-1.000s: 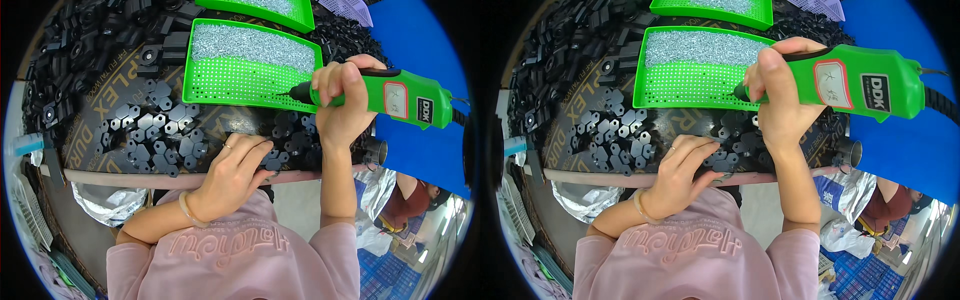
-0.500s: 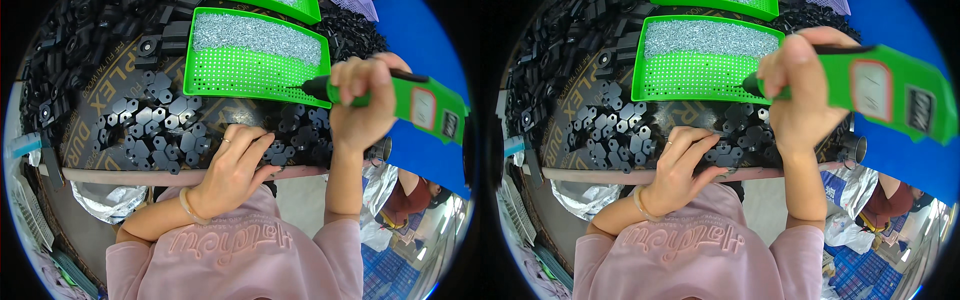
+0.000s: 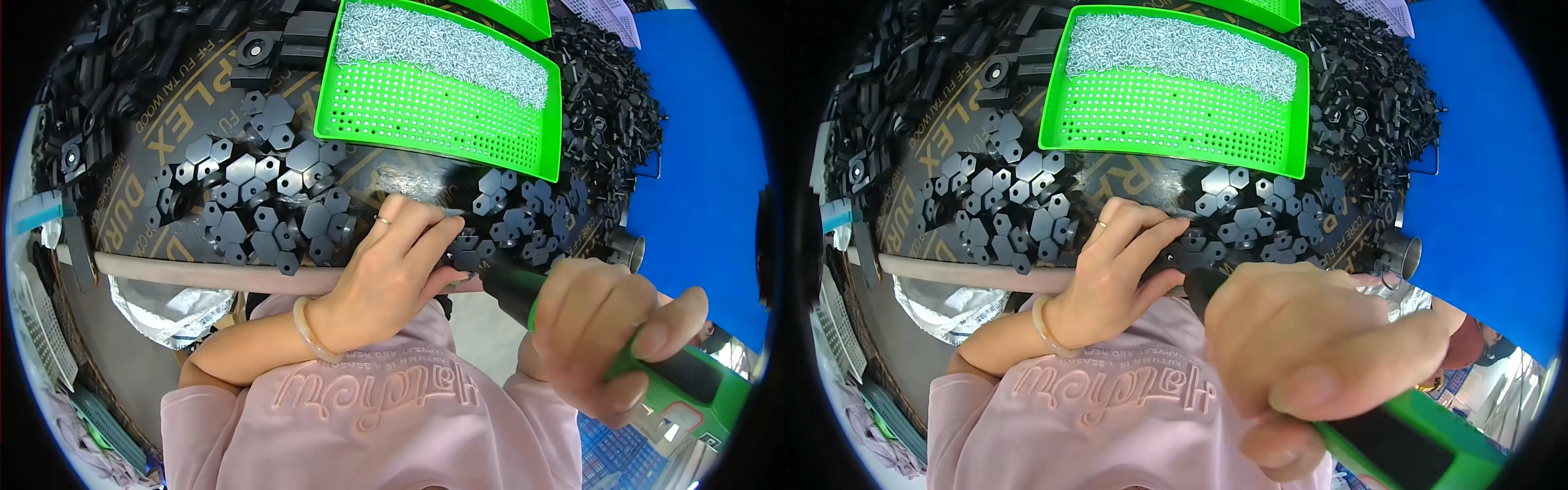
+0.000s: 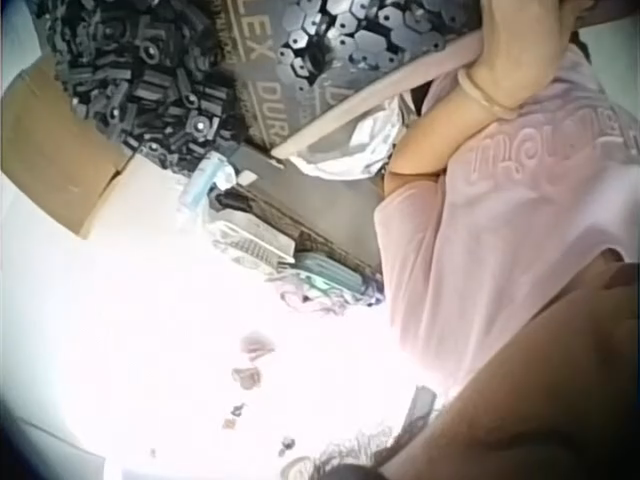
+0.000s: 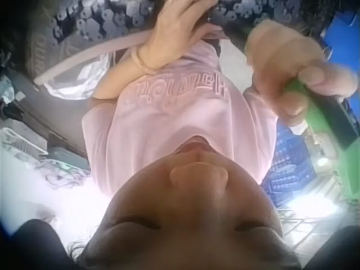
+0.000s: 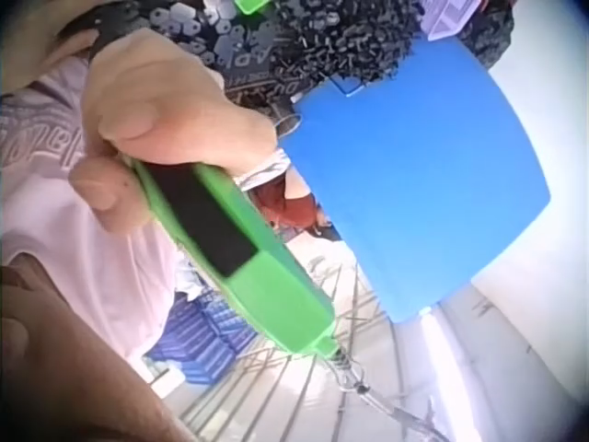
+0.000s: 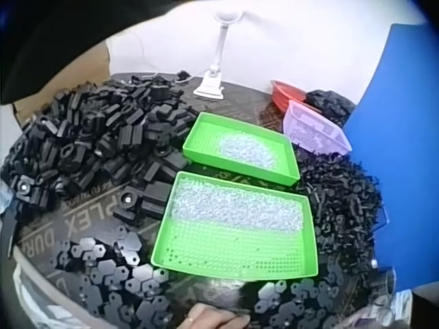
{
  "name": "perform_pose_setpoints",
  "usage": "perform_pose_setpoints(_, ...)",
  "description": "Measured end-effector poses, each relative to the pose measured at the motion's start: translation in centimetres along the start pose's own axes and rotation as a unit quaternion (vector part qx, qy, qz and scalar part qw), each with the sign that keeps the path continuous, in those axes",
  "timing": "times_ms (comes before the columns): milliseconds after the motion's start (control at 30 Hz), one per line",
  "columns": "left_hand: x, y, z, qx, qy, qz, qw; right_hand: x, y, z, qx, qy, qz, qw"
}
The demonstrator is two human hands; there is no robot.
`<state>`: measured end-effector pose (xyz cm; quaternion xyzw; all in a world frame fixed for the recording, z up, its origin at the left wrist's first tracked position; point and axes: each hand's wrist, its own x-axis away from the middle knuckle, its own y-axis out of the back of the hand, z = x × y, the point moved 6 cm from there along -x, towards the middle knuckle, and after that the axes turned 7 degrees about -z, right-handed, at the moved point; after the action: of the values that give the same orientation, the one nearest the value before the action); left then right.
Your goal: Assemble small black plastic components using an electric screwdriver.
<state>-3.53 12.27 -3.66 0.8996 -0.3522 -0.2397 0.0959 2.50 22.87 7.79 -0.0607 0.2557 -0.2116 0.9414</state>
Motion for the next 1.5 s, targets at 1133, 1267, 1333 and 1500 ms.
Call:
perform_pose_setpoints(1133, -0.8, 6.4, -5.0, -0.321, -0.062, 0.000, 0.945, -4.2, 2.3, -0.3, -0.004, 0.092, -0.011, 0.996)
perform_pose_setpoints(1267, -0.3, 9.9, -3.6, -0.423, -0.033, -0.007, 0.906, -6.1, 3.5, -4.2, 0.052, 0.037, -0.129, 0.990)
perform_pose_setpoints(1333, 0.1, 9.5, -3.0, -0.407, -0.034, -0.014, 0.913, -6.2, 4.0, -5.2, 0.054, 0.037, -0.124, 0.990)
perform_pose_setpoints(1500, 0.0, 8.7, -2.9, -0.392, -0.040, -0.019, 0.919, -5.9, 4.7, -6.5, 0.051, 0.017, -0.141, 0.989)
